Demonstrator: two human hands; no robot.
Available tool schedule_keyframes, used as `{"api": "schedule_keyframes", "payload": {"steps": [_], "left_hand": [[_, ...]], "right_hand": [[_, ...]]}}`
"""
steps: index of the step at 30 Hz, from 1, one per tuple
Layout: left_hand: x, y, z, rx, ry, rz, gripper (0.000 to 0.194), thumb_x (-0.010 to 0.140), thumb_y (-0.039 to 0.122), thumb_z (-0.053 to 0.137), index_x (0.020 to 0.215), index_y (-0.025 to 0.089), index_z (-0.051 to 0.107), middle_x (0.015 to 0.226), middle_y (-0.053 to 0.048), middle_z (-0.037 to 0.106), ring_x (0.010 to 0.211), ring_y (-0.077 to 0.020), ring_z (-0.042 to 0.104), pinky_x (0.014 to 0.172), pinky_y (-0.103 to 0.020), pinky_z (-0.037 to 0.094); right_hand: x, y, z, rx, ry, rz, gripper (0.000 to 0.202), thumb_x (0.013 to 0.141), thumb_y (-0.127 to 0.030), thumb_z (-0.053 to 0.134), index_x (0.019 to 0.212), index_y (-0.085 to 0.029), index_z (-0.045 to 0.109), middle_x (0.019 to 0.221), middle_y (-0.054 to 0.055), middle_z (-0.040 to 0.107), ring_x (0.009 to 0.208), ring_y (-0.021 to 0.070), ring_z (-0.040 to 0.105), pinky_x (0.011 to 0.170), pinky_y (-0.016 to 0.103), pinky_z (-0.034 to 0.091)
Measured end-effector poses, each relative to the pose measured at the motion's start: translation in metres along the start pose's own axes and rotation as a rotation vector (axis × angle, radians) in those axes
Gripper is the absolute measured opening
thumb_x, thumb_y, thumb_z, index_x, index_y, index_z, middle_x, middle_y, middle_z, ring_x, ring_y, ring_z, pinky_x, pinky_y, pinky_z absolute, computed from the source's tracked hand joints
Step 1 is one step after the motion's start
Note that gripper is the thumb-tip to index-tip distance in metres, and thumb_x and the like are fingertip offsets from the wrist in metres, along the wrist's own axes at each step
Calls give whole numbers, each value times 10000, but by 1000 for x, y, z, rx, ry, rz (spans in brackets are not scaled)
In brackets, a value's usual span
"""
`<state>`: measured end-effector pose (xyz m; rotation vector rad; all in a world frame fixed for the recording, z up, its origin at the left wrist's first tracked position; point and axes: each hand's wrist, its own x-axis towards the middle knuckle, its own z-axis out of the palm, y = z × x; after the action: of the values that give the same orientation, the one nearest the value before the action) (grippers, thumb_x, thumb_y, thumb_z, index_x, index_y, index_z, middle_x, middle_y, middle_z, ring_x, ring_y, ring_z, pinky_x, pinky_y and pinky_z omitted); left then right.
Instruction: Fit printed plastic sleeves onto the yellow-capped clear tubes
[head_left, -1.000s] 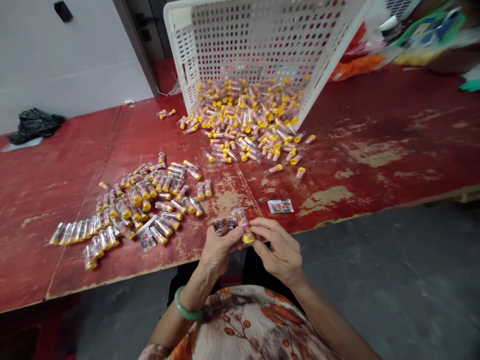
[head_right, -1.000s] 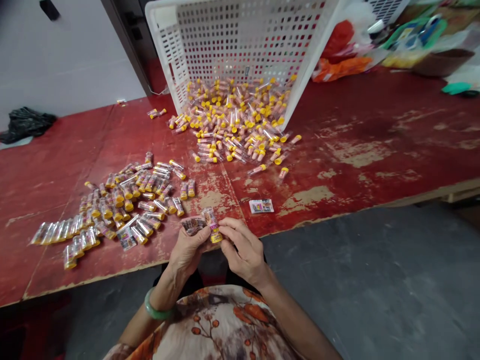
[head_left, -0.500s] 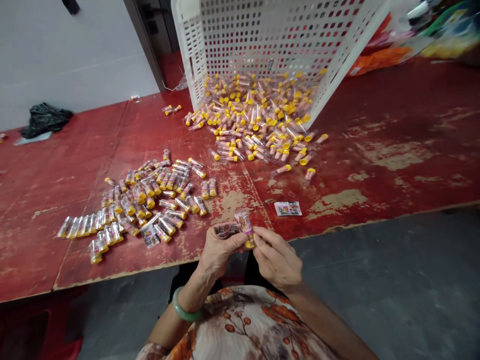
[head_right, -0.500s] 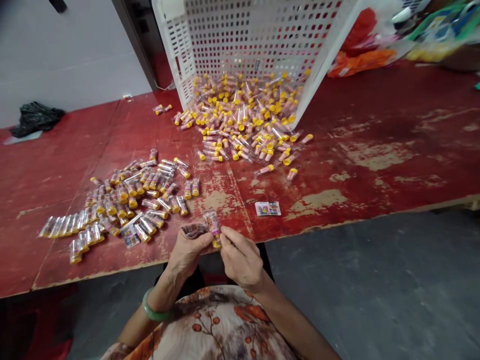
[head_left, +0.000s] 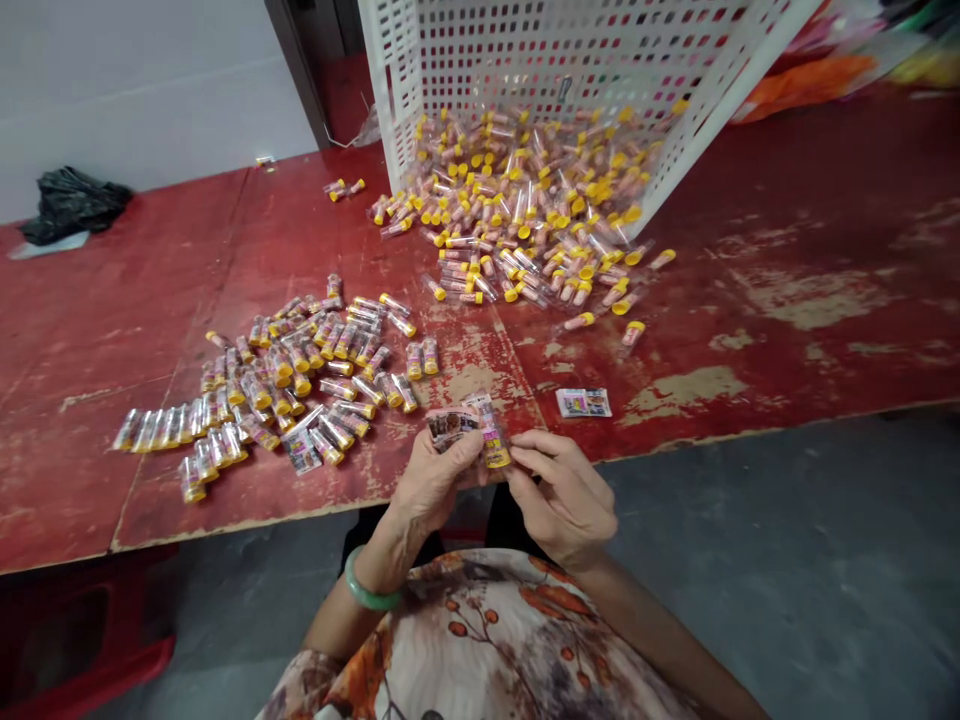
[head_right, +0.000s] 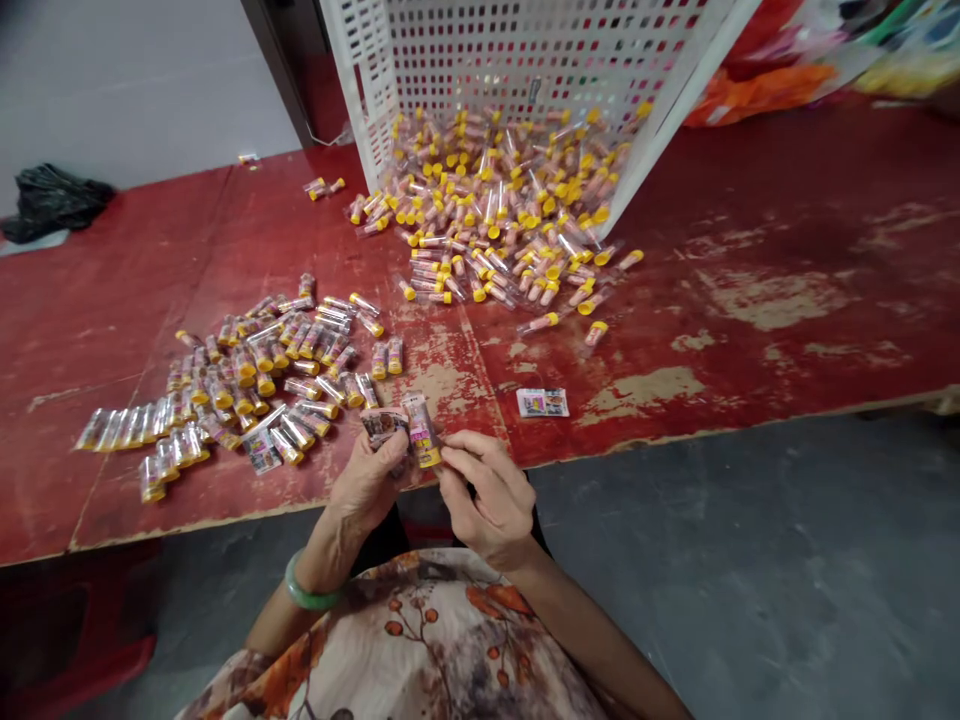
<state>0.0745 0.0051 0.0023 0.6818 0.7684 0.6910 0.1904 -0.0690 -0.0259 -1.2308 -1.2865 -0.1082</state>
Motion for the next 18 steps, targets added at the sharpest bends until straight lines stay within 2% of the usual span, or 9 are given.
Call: {"api": "schedule_keyframes", "payload": {"steps": [8,14,16,18], "left_hand": [[1,-4,-5,-22,-70,22,290,618,329,805,754,125,652,634,-1,600,490,-65,495,457,-186,410],[0,-5,-9,-60,-63,13,316,601,330,816,752,110,647,617,2,588,462,-54,482,449,-182,399],[0,-5,-11,-55,-67,4,307,612,333,808,739,108,642,598,0,582,451,-56,481,443,-183,393],[0,-4,-13,-61,-67,0,299,617,332,805,720,111,633,595,-2,581,447,-56,479,440,-186,389]], "right_hand": [[-1,-6,8,-232,42,-189,332,716,11,658,988,-178,654,943,85,687,806,167,674,676,291,577],[-7,-3,17,-419,53,-340,274,722,-41,672,960,-171,630,860,78,706,743,160,683,659,271,579],[-6,-3,19,-389,48,-320,297,705,-26,675,964,-162,626,853,84,701,747,164,681,664,276,579],[-4,-4,20,-294,26,-233,335,695,-28,680,999,-155,616,879,95,693,761,169,678,653,282,579]]}}
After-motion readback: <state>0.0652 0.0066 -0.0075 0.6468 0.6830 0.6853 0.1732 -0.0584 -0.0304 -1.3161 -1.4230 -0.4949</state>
